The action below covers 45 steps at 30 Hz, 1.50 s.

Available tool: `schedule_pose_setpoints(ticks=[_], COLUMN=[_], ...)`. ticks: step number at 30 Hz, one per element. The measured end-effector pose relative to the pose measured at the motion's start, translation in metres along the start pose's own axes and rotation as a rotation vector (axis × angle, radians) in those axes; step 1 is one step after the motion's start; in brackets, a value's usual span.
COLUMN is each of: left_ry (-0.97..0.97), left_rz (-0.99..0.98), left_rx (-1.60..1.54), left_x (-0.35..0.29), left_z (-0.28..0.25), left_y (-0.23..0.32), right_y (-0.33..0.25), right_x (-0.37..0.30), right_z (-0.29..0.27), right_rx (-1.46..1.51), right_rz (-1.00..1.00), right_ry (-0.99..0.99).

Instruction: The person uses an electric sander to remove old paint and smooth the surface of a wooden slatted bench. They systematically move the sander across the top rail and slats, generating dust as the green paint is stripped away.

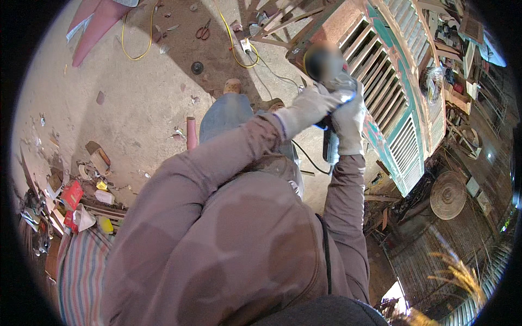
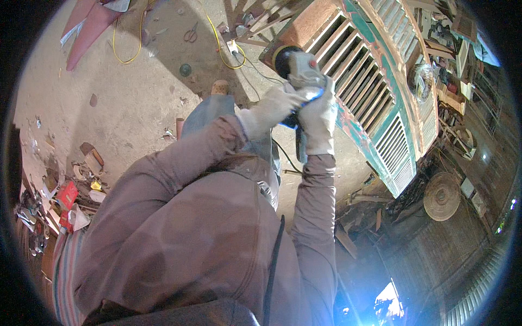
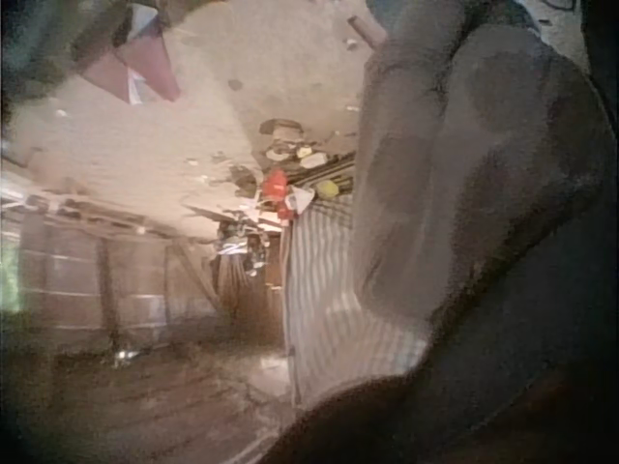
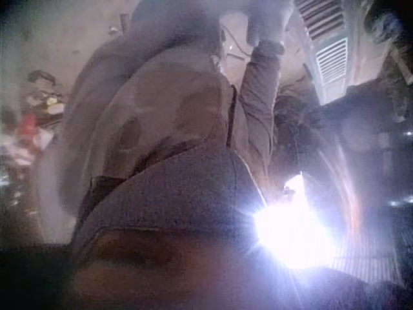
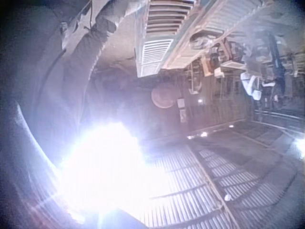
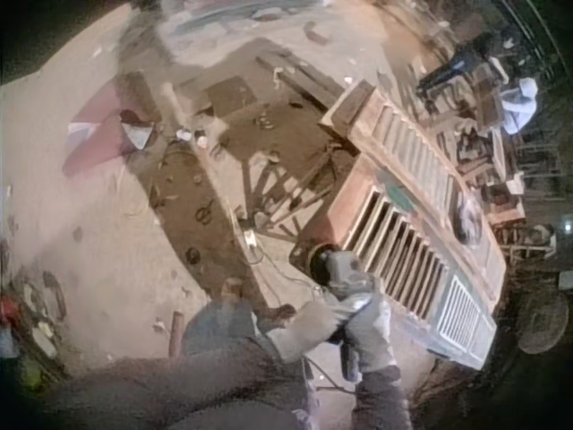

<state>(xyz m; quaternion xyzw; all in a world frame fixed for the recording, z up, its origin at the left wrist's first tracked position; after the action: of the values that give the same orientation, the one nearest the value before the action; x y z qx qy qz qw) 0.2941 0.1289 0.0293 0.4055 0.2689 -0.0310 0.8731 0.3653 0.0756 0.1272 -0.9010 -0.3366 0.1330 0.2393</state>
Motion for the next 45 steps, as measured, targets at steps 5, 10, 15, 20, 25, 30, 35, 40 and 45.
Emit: schedule_pose_setpoints(ticks=[5,10,15,20,25,30,35,40,45], left_ry=[-0.011,-0.112,-0.319,-0.306,-0.081,-0.202,-0.315,-0.412,-0.444], left_rz=[-0.367,-0.245,-0.647,-0.64,-0.506,-0.449,-0.72,-0.6,-0.718], left_rx=[-0.013,-0.049,0.197,0.249,-0.089,0.068,0.104,0.311,0.266], left_x=[-0.037,-0.003,-0.011,-0.017,-0.028,-0.03,-0.029,0.006,0.004], left_z=[-0.014,0.057,0.113,0.085,0.03,0.076,0.141,0.19,0.183], left_y=[0.034,-0.035,-0.041,-0.003,0.001,-0.023,-0.072,-0.115,-0.092], right_y=[-0.009,0.068,0.143,0.095,0.037,0.068,0.132,0.184,0.183], right_x=[0.003,-0.05,-0.104,-0.078,-0.034,-0.082,-0.133,-0.158,-0.15], right_z=[0.012,-0.022,-0.055,-0.045,-0.008,-0.036,-0.07,-0.094,-0.09], right_rx=[-0.022,-0.034,0.03,0.011,0.058,-0.022,0.001,0.05,0.007], right_rz=[0.003,0.042,0.283,0.262,0.096,0.194,0.336,0.378,0.404], right_ry=[-0.013,0.107,0.201,0.174,0.136,0.093,0.181,0.313,0.324])
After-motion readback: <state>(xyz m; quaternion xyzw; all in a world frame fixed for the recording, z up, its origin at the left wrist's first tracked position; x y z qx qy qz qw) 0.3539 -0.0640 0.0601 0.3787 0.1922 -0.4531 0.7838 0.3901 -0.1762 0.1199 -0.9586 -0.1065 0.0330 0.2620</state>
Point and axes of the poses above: each hand's wrist, its own x-axis towards the middle knuckle, its own z-axis out of the palm, y = z × x, the point moved 6 cm from there along x, towards the middle knuckle, and after that the axes turned 15 degrees about -z, right-handed, at the moved point
